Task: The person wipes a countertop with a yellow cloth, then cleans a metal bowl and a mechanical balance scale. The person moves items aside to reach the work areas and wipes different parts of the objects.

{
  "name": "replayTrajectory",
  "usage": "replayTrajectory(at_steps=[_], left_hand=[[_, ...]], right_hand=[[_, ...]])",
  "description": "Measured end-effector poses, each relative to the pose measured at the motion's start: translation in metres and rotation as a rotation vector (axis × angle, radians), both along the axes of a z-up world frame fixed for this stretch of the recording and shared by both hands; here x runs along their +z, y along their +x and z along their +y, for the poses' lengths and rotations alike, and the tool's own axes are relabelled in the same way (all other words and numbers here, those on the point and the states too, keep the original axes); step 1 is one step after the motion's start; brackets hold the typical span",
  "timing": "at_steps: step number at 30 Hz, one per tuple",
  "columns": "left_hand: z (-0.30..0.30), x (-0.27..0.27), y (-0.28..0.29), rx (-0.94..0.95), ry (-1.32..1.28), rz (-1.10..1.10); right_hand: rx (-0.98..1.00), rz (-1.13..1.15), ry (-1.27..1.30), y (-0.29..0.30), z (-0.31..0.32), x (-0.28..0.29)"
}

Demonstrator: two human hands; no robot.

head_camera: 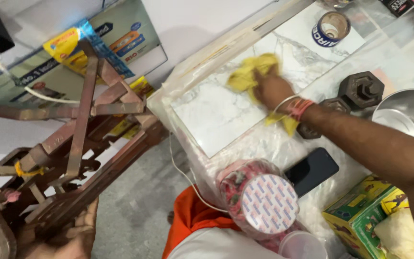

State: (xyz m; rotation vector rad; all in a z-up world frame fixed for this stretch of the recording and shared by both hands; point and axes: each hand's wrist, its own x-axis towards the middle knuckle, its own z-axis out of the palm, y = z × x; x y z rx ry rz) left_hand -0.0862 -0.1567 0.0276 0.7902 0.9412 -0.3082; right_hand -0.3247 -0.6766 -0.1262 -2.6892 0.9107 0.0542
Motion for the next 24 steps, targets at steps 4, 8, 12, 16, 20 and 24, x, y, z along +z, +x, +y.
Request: replayTrajectory(at_steps=[4,8,12,16,20,24], left_hand=[[-0.006,-0.006,0.003,-0.022,0.009,-0.009],[0.001,-0.007,0.006,-0.011,0.020,-0.019],[0.007,0.005,0.000,0.004,0.037,-0.066],[-0.007,0.013,-0.013,0.013,0.027,-0.201],[-0.018,0.024,-0.013,-0.005,0.025,-0.192],[-0.021,0.028,-0.015,0.029,0.013,-0.158]], right_hand=[[0.094,-0.243,-0.060,0.010,-0.008,0.002],[-0.071,-0.249,-0.437,0.009,-0.127,0.008],[-0.005,0.025,-0.365,0.005,-0.205,0.004],[0.137,0.462,-0.442,0.047,-0.176,-0.015],[-0.051,0.092,-0.264,0.066,-0.096,-0.014],[-0.028,-0.117,-0.076,0.098,0.004,-0.021]])
